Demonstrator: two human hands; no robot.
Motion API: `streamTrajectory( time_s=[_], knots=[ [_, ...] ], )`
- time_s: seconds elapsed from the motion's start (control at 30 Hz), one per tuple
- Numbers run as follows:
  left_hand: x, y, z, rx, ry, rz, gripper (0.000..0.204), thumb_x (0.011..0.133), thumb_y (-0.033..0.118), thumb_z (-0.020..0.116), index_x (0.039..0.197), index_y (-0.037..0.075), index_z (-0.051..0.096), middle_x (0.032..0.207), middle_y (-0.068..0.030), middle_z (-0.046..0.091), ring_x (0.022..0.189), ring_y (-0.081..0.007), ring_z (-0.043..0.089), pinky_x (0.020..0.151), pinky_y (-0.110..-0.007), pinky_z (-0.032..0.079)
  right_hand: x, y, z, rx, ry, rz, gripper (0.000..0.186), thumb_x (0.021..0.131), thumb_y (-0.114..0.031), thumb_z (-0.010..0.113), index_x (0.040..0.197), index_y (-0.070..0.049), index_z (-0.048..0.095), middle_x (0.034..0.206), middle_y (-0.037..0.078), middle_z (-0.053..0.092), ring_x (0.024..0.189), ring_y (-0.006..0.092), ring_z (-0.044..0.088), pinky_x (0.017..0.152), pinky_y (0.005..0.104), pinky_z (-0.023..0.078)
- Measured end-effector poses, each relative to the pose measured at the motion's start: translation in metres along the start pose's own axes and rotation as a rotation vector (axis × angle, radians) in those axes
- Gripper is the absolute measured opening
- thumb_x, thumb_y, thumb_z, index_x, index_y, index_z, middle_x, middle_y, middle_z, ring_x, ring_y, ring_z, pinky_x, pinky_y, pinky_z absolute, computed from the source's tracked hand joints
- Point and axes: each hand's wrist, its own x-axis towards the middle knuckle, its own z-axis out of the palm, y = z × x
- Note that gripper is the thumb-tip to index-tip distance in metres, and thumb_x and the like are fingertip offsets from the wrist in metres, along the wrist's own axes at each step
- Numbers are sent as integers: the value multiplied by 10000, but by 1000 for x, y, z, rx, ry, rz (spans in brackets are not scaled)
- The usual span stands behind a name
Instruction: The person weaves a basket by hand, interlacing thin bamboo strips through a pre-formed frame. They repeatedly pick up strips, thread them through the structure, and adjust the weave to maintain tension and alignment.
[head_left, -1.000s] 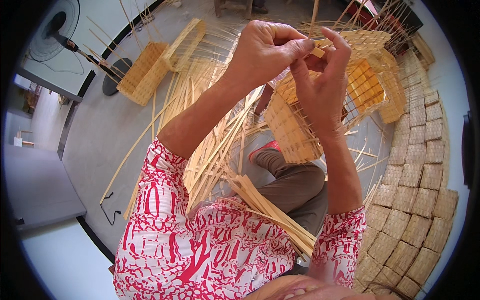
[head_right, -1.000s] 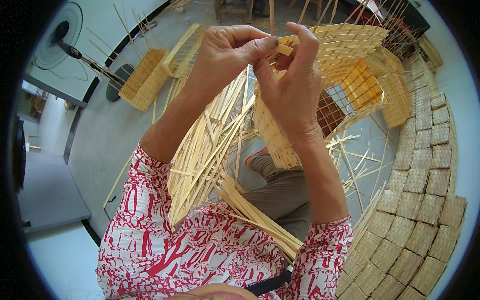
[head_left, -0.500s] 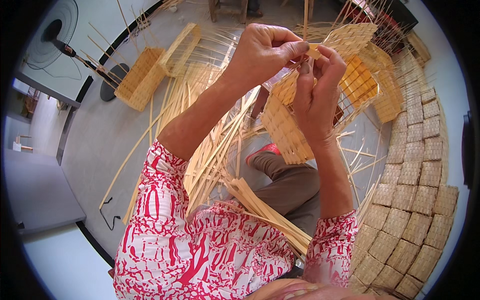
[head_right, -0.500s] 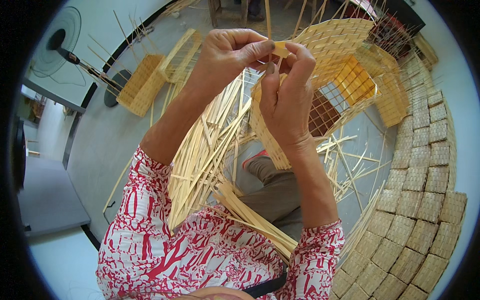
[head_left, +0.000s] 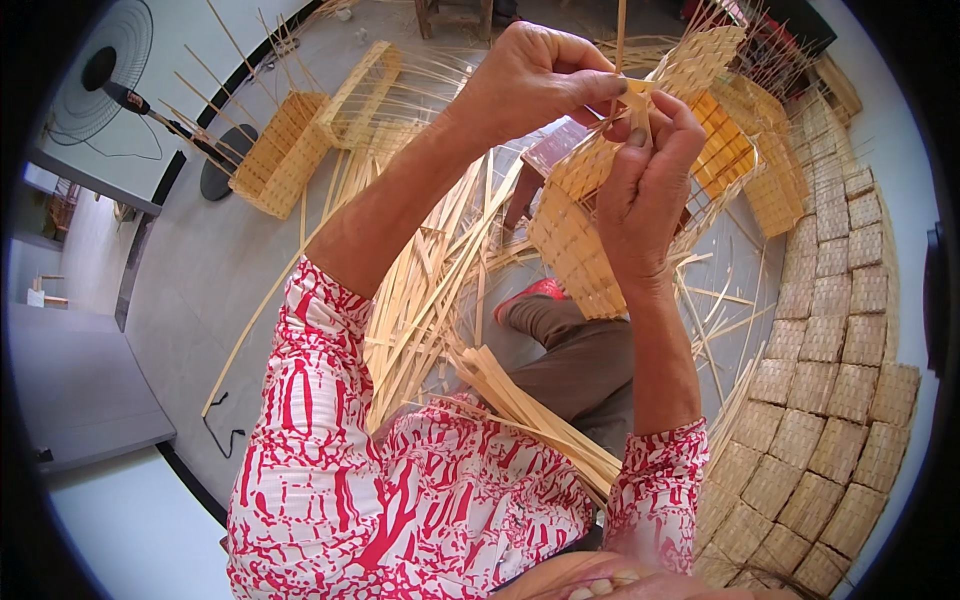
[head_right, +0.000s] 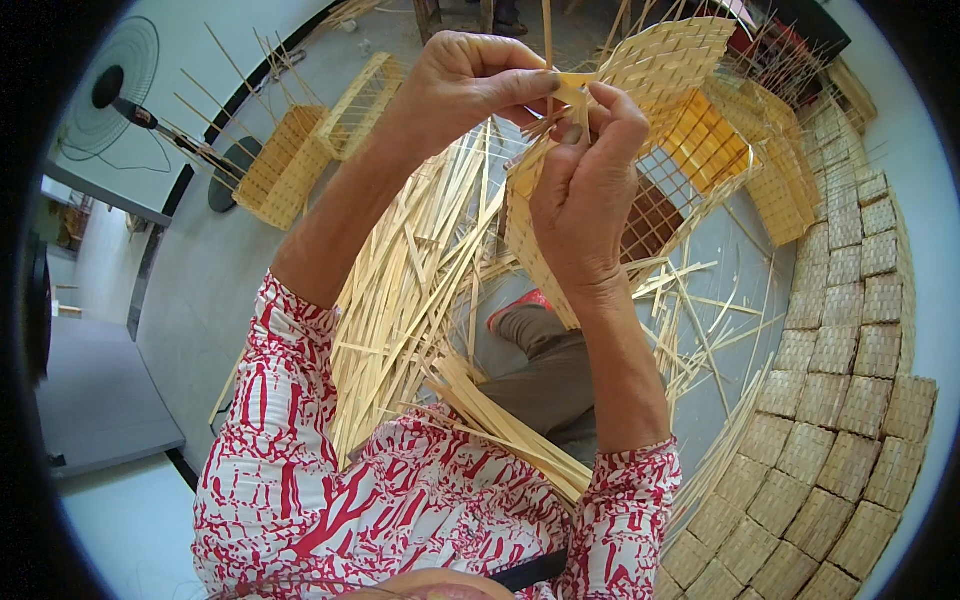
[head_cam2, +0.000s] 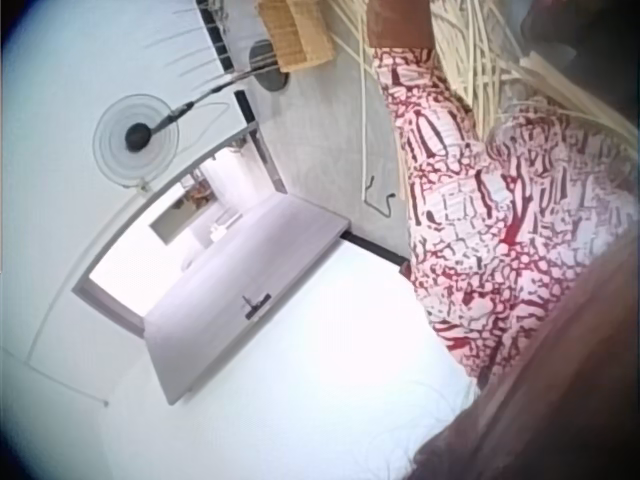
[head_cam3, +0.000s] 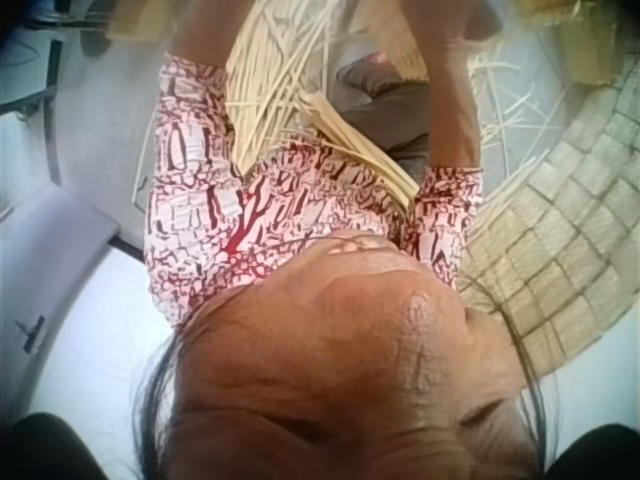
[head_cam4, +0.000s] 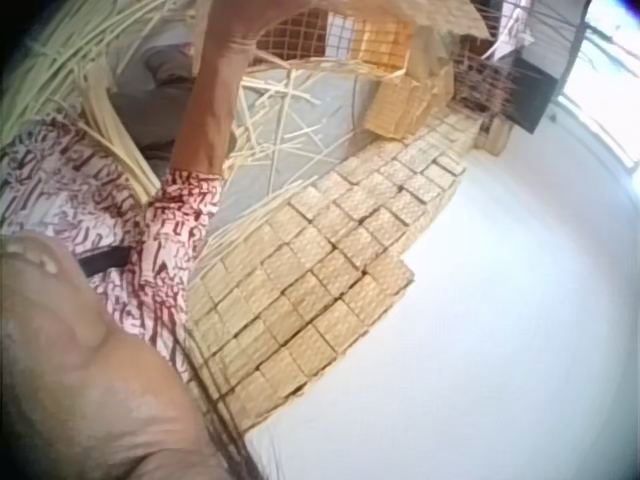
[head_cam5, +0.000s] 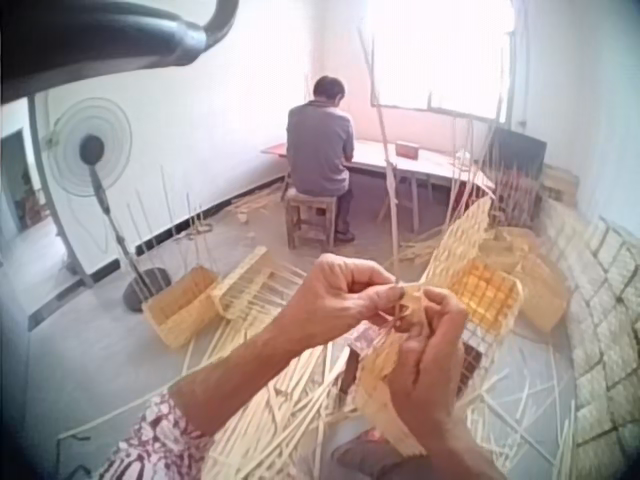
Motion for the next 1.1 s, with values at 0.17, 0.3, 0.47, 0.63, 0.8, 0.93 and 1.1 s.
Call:
streamTrajectory(
  time_s=[0.17,0.3,0.47,0.63,0.8,0.93,1.1],
  knots=[
    [-7,9,17,305,161,101,117,918,86,682,926,-24,720,804,-68,730,721,-94,697,654,-224,573,-3,4,3,26,14,-4,314,979,-43,409,1279,1,327,926,174,603,776,240,621,683,353,500],
    [-10,9,25,616,273,314,126,899,96,708,923,-27,718,773,-50,723,689,-68,677,623,-205,548,-1,3,2,14,13,4,350,993,-103,491,1288,-5,332,940,159,585,810,240,612,714,351,502],
    [-26,15,23,434,283,143,197,885,148,744,1009,-4,726,810,-64,736,724,-86,693,657,-233,566,1,18,2,42,-70,-84,534,965,-194,628,1352,-8,309,1008,166,598,936,267,618,815,385,502],
    [-31,6,24,484,297,268,233,908,120,717,1092,-22,699,868,-76,746,810,-86,693,707,-242,569,-7,7,-14,-70,-146,-2,578,921,-150,663,1391,-20,353,1133,195,619,1068,306,622,904,397,492],
    [-28,-10,-2,511,412,204,171,937,87,672,1059,-29,699,853,-57,739,791,-70,673,702,-234,551,-20,25,-67,-219,-220,46,481,894,-100,658,1336,-13,487,1199,180,619,1091,325,617,936,398,484],
    [-8,-46,-47,370,403,196,177,942,88,635,1093,-5,634,863,-30,690,737,-88,625,667,-245,512,-25,37,-121,-515,-345,-10,547,855,-129,708,1351,-35,496,1287,162,584,1201,335,552,1012,419,429],
    [11,-55,-60,-34,436,277,154,953,130,618,1075,36,622,844,41,611,722,-32,529,647,-207,446,-24,50,-128,-750,-532,-11,842,704,-282,859,1418,-108,448,1419,121,493,1380,311,393,1128,457,282]
  ],
)
